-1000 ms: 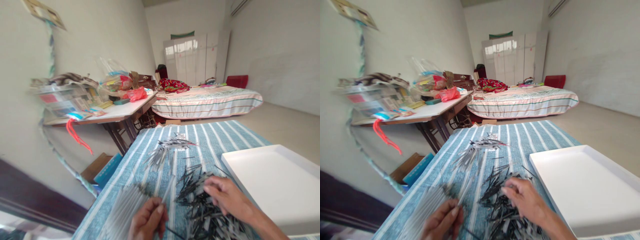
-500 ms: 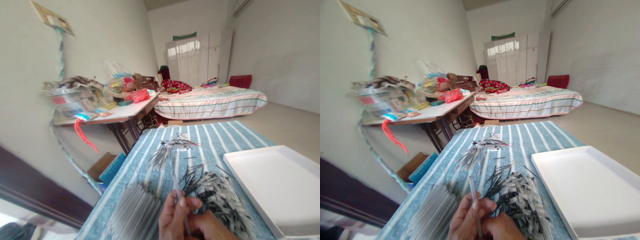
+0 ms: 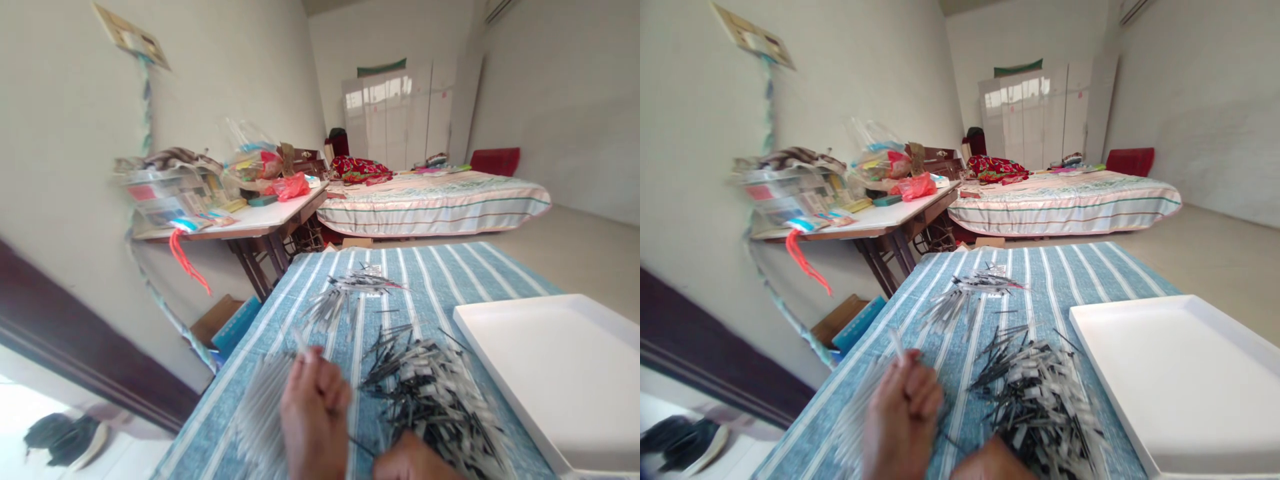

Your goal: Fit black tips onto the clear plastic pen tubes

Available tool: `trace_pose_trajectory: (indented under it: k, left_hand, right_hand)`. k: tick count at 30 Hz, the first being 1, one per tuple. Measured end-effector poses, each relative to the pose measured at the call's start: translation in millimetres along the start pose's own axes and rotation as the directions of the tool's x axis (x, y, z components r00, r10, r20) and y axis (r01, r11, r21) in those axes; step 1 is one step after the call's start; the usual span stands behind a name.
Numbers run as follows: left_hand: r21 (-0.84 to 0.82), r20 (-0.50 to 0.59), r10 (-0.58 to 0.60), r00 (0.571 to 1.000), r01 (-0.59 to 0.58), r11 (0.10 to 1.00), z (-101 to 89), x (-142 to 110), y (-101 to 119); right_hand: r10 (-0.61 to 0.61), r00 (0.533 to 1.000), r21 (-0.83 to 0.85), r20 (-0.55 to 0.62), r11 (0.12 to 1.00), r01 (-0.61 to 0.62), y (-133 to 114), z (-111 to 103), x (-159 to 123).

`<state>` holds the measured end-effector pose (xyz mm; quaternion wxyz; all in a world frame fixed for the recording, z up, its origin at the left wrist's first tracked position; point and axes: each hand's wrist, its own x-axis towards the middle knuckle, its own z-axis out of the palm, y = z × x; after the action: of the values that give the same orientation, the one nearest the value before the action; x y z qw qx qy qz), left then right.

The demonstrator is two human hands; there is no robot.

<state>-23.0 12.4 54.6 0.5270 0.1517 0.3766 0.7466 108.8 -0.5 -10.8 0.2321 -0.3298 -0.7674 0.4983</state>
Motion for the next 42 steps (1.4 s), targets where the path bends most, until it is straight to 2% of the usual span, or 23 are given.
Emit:
trace_pose_trajectory:
  k: [1, 2, 3, 4, 6, 7, 9, 11, 13, 15, 18, 20, 23, 27, 32, 34, 37, 42]
  left_hand:
    - [-0.043, -0.004, 0.093, 0.996, -0.093, 0.995, -1.3, 6.7, 14.9]
    - [-0.042, -0.025, 0.239, 0.971, -0.240, 0.970, -3.4, 12.3, 29.2]
    - [0.036, -0.007, 0.324, 0.946, -0.324, 0.946, -6.3, 16.2, 41.5]
    - [0.173, 0.044, 0.343, 0.938, -0.345, 0.922, -10.2, 18.1, 50.9]
    - [0.502, 0.132, 0.343, 0.930, -0.361, 0.786, -20.9, 16.1, 59.2]
    - [0.659, 0.164, 0.315, 0.935, -0.342, 0.671, -27.6, 13.3, 58.6]
    - [0.877, 0.216, 0.259, 0.941, -0.303, 0.373, -43.0, 7.0, 51.7]
    - [0.950, 0.294, 0.194, 0.936, -0.309, 0.052, -59.1, 2.3, 42.1]
    - [0.917, 0.361, 0.110, 0.926, -0.330, -0.226, -73.0, 0.2, 33.3]
    - [0.847, 0.360, 0.032, 0.932, -0.312, -0.430, -82.6, -0.2, 25.8]
    - [0.747, 0.322, -0.024, 0.946, -0.270, -0.608, -88.3, -0.1, 16.0]
    - [0.699, 0.310, -0.041, 0.950, -0.257, -0.667, -87.7, -0.4, 11.1]
    - [0.680, 0.267, -0.042, 0.963, -0.219, -0.699, -84.8, -1.1, 7.7]
    - [0.690, 0.242, -0.068, 0.968, -0.221, -0.689, -82.3, -1.0, 9.1]
    - [0.701, 0.327, -0.096, 0.940, -0.309, -0.643, -67.4, 12.0, 17.1]
    - [0.673, 0.356, -0.129, 0.926, -0.350, -0.652, -53.8, 29.0, 19.7]
    - [0.641, 0.364, -0.168, 0.916, -0.378, -0.669, -30.1, 70.9, 15.5]
    - [0.665, 0.322, -0.226, 0.919, -0.389, -0.637, 0.6, 147.5, -20.8]
  right_hand:
    - [0.007, 1.000, -0.058, -0.005, 0.998, -0.007, -1.2, -1.5, -1.9]
    - [0.020, 0.999, -0.110, -0.043, 0.994, -0.025, -2.4, -3.9, -3.6]
    - [0.035, 0.994, -0.153, -0.100, 0.987, -0.050, -3.5, -7.4, -4.9]
    - [0.047, 0.991, -0.177, -0.128, 0.982, -0.070, -4.5, -12.5, -5.9]
    - [0.075, 0.970, -0.307, -0.231, 0.941, -0.146, -4.9, -26.6, -6.6]
    - [0.084, 0.959, -0.392, -0.270, 0.900, -0.190, -3.7, -34.7, -6.5]
    - [0.116, 0.935, -0.516, -0.335, 0.808, -0.285, 2.3, -50.3, -6.1]
    - [0.142, 0.917, -0.610, -0.372, 0.707, -0.357, 12.0, -62.4, -6.5]
    - [0.155, 0.906, -0.668, -0.393, 0.629, -0.397, 22.5, -70.9, -8.2]
    - [0.165, 0.896, -0.694, -0.412, 0.581, -0.426, 30.9, -77.0, -10.6]
    - [0.190, 0.886, -0.694, -0.424, 0.560, -0.452, 37.5, -83.6, -13.9]
    - [0.208, 0.886, -0.682, -0.415, 0.573, -0.454, 39.5, -86.6, -15.2]
    - [0.235, 0.875, -0.667, -0.423, 0.573, -0.476, 42.2, -89.8, -16.1]
    - [0.261, 0.853, -0.673, -0.451, 0.529, -0.517, 46.3, -93.7, -17.5]
    - [0.322, 0.842, -0.670, -0.432, 0.511, -0.539, 49.8, -98.4, -19.9]
    - [0.336, 0.840, -0.668, -0.427, 0.509, -0.543, 50.1, -99.7, -20.7]
    - [0.325, 0.845, -0.656, -0.424, 0.534, -0.534, 48.7, -100.2, -21.1]
    - [0.293, 0.863, -0.636, -0.411, 0.587, -0.502, 46.6, -98.8, -19.4]
